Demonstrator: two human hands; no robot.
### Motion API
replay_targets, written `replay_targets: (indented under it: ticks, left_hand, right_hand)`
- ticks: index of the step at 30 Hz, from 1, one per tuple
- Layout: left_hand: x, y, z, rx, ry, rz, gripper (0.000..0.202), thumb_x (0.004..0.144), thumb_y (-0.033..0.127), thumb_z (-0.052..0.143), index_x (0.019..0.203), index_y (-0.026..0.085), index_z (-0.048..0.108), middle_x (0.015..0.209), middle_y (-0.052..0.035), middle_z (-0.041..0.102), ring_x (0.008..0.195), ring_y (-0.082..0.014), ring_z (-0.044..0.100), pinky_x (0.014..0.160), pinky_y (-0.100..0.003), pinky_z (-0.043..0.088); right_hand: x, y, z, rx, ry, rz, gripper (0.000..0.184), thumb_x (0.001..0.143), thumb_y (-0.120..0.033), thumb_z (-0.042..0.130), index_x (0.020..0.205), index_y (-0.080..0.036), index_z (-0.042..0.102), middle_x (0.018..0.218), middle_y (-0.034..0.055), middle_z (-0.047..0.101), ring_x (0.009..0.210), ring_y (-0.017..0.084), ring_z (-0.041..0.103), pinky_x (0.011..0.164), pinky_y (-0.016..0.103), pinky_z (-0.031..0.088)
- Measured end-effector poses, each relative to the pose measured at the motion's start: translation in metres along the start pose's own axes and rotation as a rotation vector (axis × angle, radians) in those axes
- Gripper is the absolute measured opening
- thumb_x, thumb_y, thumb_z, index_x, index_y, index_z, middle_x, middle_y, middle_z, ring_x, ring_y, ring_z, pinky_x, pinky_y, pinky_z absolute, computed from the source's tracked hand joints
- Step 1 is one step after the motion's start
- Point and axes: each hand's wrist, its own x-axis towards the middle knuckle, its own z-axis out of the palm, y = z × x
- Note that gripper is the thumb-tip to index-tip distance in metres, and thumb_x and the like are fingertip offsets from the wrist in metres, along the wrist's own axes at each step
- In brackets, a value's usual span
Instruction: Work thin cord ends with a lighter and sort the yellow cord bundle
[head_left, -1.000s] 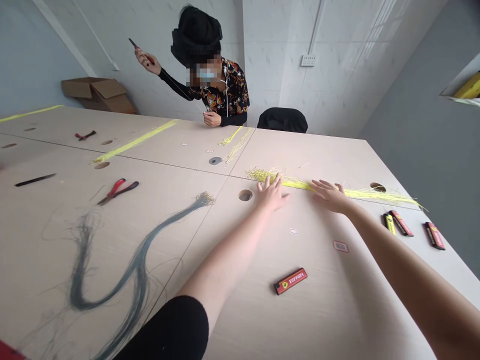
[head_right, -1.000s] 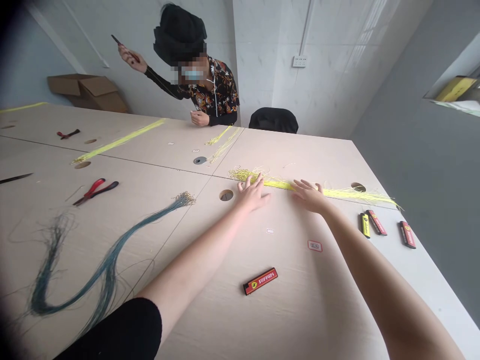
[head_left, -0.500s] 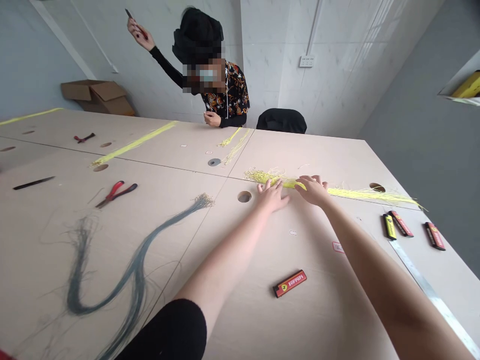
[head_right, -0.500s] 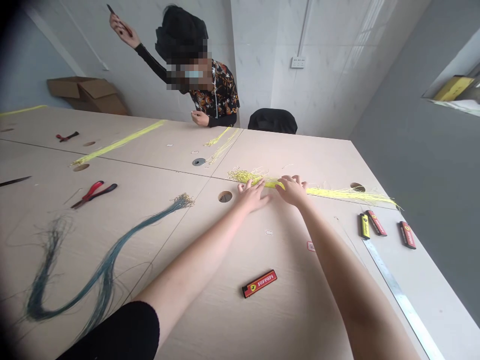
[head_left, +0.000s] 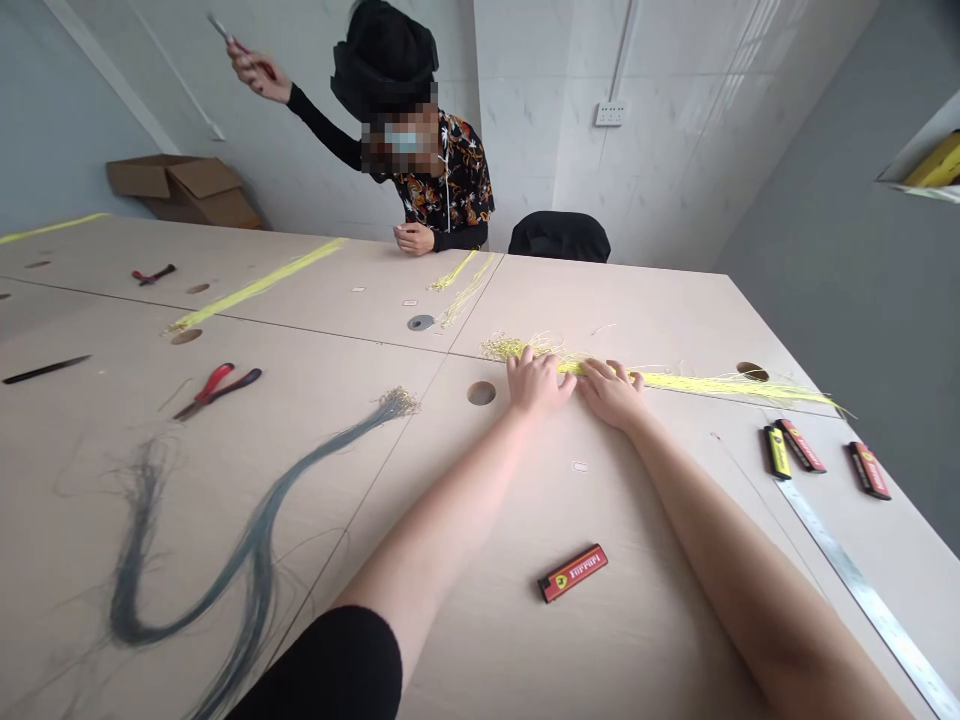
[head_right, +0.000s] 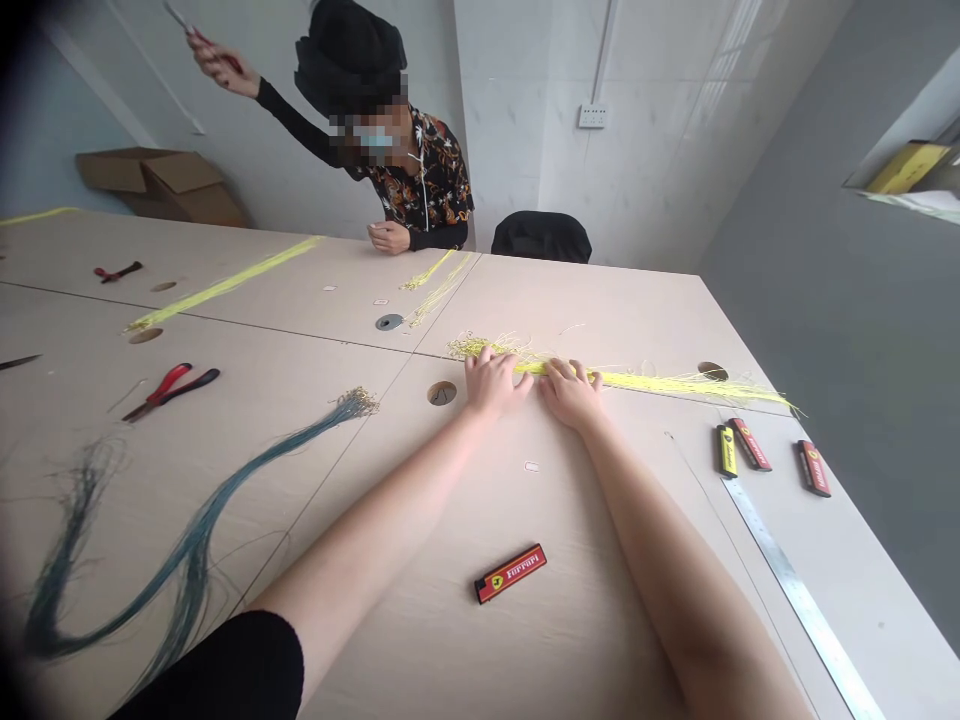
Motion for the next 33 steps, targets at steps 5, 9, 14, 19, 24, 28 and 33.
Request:
replay_targets:
  ticks: [5,9,14,19,24,28,33]
  left_hand:
    - [0.002,0.003,-0.002,0.046,0.049,-0.017,0.032,0.089,0.036,0.042,0.106,0.022,0.065,0.123,-0.0103,0.06,0.118,-0.028,0.046,0.095,-0.042,0.038]
    - [0.004,0.002,-0.002,0.054,0.031,-0.133,0.047,0.088,0.047,0.041,0.13,0.027,0.053,0.146,-0.0074,0.042,0.128,-0.03,0.04,0.102,-0.045,0.035]
    - [0.009,0.001,0.002,0.02,-0.123,-0.201,0.058,0.089,0.059,0.03,0.142,0.038,0.04,0.159,0.0013,0.02,0.14,-0.0324,0.028,0.11,-0.054,0.028]
    - [0.011,0.0,0.004,0.018,-0.177,-0.206,0.062,0.088,0.063,0.026,0.142,0.036,0.042,0.16,0.0013,0.017,0.142,-0.0325,0.025,0.112,-0.055,0.026]
    - [0.012,-0.001,0.005,0.023,-0.176,-0.211,0.066,0.087,0.066,0.025,0.145,0.036,0.037,0.16,0.0006,0.019,0.142,-0.0317,0.025,0.112,-0.054,0.026]
    - [0.012,-0.001,0.007,0.043,-0.168,-0.231,0.067,0.087,0.066,0.025,0.143,0.032,0.041,0.159,-0.0032,0.023,0.141,-0.0321,0.026,0.111,-0.054,0.027]
    - [0.013,-0.001,0.005,0.062,-0.158,-0.248,0.069,0.087,0.066,0.026,0.142,0.027,0.042,0.158,-0.0073,0.024,0.14,-0.0327,0.029,0.11,-0.052,0.03]
  right_hand:
    - [0.002,0.0,0.001,0.008,0.002,-0.001,0.049,0.096,-0.04,0.023,0.134,-0.028,0.051,0.147,0.0061,0.045,0.135,0.033,0.031,0.102,0.062,0.027]
    - [0.001,-0.001,0.0,-0.001,0.028,-0.014,0.049,0.096,-0.037,0.025,0.137,-0.028,0.048,0.146,0.0063,0.046,0.137,0.032,0.028,0.105,0.063,0.023]
    - [0.0,-0.003,-0.004,0.019,0.028,-0.059,0.049,0.096,-0.036,0.027,0.14,-0.028,0.046,0.145,0.0071,0.048,0.138,0.033,0.028,0.104,0.062,0.023]
    - [0.001,-0.002,-0.002,0.054,0.01,-0.11,0.047,0.096,-0.033,0.028,0.138,-0.028,0.049,0.145,0.0058,0.048,0.136,0.034,0.03,0.104,0.061,0.022]
    - [0.002,-0.001,-0.001,0.074,-0.013,-0.141,0.047,0.096,-0.034,0.027,0.134,-0.027,0.053,0.146,0.0047,0.047,0.134,0.034,0.032,0.103,0.059,0.024]
    - [0.001,-0.003,-0.004,0.055,-0.014,-0.114,0.047,0.094,-0.034,0.028,0.135,-0.027,0.051,0.146,0.0048,0.047,0.134,0.034,0.031,0.103,0.059,0.024]
    - [0.0,-0.001,-0.004,0.041,0.027,-0.017,0.049,0.094,-0.04,0.03,0.137,-0.025,0.048,0.145,0.0087,0.047,0.134,0.036,0.03,0.103,0.063,0.023]
